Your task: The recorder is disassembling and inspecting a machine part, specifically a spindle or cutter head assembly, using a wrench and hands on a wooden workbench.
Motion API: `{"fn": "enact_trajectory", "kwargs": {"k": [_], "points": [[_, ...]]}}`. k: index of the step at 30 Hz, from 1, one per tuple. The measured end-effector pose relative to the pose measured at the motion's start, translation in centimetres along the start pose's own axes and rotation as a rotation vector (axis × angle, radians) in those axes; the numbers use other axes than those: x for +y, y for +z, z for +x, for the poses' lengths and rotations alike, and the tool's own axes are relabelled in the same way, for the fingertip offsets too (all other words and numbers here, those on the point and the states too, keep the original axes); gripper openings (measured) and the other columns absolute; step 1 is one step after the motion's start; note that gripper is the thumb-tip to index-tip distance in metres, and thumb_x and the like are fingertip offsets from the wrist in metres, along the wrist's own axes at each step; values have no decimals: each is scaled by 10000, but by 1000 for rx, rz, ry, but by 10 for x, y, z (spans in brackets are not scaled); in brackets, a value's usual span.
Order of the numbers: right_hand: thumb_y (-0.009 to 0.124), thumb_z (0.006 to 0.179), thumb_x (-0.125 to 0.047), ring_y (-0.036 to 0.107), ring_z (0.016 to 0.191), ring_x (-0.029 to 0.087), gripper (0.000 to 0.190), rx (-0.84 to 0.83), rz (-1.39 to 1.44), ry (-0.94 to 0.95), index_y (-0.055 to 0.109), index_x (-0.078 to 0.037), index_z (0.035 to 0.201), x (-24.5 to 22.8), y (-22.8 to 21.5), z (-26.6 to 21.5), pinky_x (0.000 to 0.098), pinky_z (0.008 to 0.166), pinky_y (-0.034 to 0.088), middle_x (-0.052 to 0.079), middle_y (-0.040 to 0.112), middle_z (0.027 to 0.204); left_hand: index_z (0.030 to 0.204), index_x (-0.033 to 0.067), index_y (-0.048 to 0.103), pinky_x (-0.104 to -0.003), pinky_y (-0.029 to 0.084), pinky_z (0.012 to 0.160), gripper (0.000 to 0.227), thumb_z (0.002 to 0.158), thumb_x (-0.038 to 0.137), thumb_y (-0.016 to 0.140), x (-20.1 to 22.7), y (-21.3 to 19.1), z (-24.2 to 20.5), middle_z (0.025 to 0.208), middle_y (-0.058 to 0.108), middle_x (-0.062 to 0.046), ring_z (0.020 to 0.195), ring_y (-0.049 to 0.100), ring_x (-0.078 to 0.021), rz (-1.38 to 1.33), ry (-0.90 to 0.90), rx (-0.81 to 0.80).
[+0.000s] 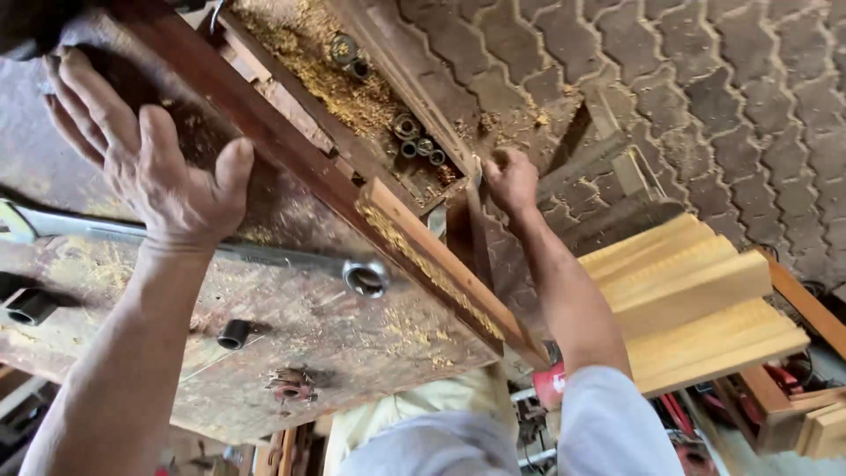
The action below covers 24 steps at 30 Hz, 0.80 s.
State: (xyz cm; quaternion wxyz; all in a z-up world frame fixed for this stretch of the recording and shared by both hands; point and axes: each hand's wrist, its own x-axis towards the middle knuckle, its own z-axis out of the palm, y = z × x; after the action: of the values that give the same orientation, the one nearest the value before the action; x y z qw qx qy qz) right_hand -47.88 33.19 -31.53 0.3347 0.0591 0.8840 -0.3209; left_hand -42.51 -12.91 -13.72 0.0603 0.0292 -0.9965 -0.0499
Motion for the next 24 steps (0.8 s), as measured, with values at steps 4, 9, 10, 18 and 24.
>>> {"fn": "enact_trajectory", "kwargs": {"k": [4,9,10,18,24], "points": [[712,924,-221,724,978,336,313,-294,-143,62,723,-49,1185,19,78,30,445,894,570,202,737,1111,1448,603,-98,-532,17,1287,659,1029,738,394,-2,-10,-3,1780,-28,-139,1608,14,-354,59,-53,-142],[654,966,-233,727,948,362,246,-372,-218,115,727,-78,1142,13,139,16,469,877,585,199,747,1055,1706,406,-8,-568,14,1314,854,1057,744,432,-12,-31,-21,1749,-104,-189,1610,-24,-384,-73,53,-200],[632,984,-247,736,936,358,236,-383,-221,156,719,-87,1134,16,150,13,470,870,595,191,745,1056,1704,354,26,-622,53,1335,852,1092,694,511,-12,-38,-18,1743,-72,-266,1614,-7,-453,-121,84,-272],[685,941,-322,624,1024,370,357,-471,-277,-136,653,-95,1216,2,171,0,492,881,510,177,660,1113,1717,429,-24,-576,4,1280,901,1055,835,433,0,-41,-16,1732,-99,-236,1594,-64,-401,-33,-11,-295],[583,1010,-206,607,970,313,434,-516,-289,-184,467,-96,1415,-63,204,63,463,839,520,173,638,1069,1657,380,116,-700,47,1263,808,1015,797,376,8,-45,-3,1689,-30,-286,1579,0,-478,-24,-48,-295]]}}
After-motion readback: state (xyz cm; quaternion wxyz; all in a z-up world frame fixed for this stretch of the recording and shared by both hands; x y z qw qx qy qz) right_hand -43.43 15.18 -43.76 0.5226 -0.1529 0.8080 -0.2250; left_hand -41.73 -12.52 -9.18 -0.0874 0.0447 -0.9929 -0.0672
